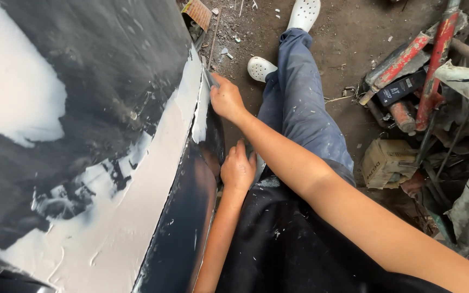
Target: The person uses a sanding block to smooth the surface of a car bumper, focusing on the area where white filler has been applied. They then rub two sanding blocks together to clean them before returning to the bumper to peel off a strip of masking tape.
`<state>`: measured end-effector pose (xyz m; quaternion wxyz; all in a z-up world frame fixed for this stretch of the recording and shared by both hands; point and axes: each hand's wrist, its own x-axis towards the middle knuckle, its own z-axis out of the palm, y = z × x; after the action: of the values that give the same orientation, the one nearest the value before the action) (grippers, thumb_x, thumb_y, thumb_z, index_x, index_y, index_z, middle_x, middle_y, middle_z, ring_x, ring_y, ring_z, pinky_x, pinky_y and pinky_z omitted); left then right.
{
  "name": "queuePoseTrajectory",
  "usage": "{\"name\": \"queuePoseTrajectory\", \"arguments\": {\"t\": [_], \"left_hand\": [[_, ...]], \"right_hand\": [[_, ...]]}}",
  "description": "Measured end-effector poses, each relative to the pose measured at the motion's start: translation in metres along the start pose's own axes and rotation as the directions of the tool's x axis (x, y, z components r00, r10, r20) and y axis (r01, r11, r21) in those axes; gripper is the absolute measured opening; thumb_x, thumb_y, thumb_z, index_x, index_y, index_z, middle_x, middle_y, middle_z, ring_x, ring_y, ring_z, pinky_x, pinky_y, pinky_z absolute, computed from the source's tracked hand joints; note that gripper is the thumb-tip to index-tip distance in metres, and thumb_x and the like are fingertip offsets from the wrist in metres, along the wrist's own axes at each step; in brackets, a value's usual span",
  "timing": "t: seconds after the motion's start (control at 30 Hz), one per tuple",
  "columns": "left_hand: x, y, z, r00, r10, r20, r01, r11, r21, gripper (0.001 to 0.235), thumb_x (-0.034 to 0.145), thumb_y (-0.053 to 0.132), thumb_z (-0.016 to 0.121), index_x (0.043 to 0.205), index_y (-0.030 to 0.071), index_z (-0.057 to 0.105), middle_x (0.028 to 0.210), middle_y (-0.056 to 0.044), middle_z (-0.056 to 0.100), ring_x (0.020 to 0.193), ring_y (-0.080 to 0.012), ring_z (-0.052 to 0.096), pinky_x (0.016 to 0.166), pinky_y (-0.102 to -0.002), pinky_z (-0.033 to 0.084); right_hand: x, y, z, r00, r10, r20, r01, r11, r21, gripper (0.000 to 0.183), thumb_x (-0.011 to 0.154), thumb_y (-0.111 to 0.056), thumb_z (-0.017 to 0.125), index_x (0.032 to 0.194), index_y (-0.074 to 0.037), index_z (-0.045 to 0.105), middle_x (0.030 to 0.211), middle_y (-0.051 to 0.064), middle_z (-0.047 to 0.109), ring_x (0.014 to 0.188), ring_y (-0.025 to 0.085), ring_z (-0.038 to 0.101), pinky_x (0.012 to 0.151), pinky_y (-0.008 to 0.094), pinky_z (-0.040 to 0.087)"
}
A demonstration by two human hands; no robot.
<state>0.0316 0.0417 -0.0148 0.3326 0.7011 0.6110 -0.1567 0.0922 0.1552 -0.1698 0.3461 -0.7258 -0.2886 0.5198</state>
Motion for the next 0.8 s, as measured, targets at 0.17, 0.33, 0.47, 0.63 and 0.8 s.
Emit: {"name": "queuePoseTrajectory", "arguments": {"t": [0.17,0.33,0.47,0.63,0.8], "left_hand": [[0.010,0.004,0.001,0.995,-0.089,0.039,0.090,0.996,-0.014,0.048,0.092,0.037,0.073,0.131,0.012,0.060,0.101,-0.015,0.071,0.087,-0.0389,0.070,0.068,-0.051,0.055],[0.012,0.006,-0.001,0.997,-0.083,0.000,0.083,0.996,-0.038,0.055,0.086,0.035,0.075,0.132,0.010,0.059,0.101,-0.017,0.070,0.086,-0.0399,0.070,0.067,-0.052,0.055],[0.010,0.006,-0.001,0.994,-0.104,0.018,0.105,0.994,-0.029,0.056,0.086,0.036,0.075,0.133,0.010,0.058,0.101,-0.017,0.070,0.086,-0.0396,0.070,0.066,-0.051,0.056],[0.013,0.006,-0.001,0.992,-0.115,0.045,0.116,0.993,-0.024,0.056,0.087,0.036,0.073,0.134,0.009,0.058,0.105,-0.017,0.070,0.085,-0.0385,0.072,0.066,-0.049,0.057],[0.014,0.008,-0.002,0.992,-0.117,0.038,0.118,0.993,-0.013,0.054,0.089,0.037,0.072,0.133,0.009,0.059,0.104,-0.017,0.071,0.085,-0.0385,0.072,0.066,-0.049,0.057]], "right_hand": [[-0.008,-0.023,-0.010,0.984,-0.175,-0.043,0.174,0.985,-0.010,0.042,0.092,-0.009,0.057,0.133,-0.003,0.062,0.125,0.029,0.066,0.116,0.045,0.065,0.101,0.044,0.050],[-0.003,-0.039,-0.018,0.987,0.098,0.131,-0.098,0.995,-0.002,0.045,0.092,-0.010,0.053,0.136,-0.006,0.065,0.125,0.025,0.069,0.119,0.040,0.065,0.105,0.040,0.051],[-0.001,-0.007,0.006,0.990,-0.133,0.052,0.137,0.988,-0.075,0.045,0.092,-0.007,0.056,0.136,0.003,0.058,0.134,0.029,0.061,0.125,0.044,0.059,0.110,0.043,0.046],[0.006,-0.006,0.001,0.988,-0.151,0.032,0.152,0.988,-0.020,0.045,0.091,-0.004,0.053,0.136,0.002,0.059,0.134,0.027,0.063,0.124,0.043,0.061,0.109,0.043,0.047],[0.019,-0.004,0.000,0.995,-0.042,0.095,0.044,0.999,-0.017,0.045,0.091,-0.006,0.054,0.136,-0.001,0.060,0.132,0.027,0.063,0.121,0.043,0.062,0.106,0.043,0.048]]}}
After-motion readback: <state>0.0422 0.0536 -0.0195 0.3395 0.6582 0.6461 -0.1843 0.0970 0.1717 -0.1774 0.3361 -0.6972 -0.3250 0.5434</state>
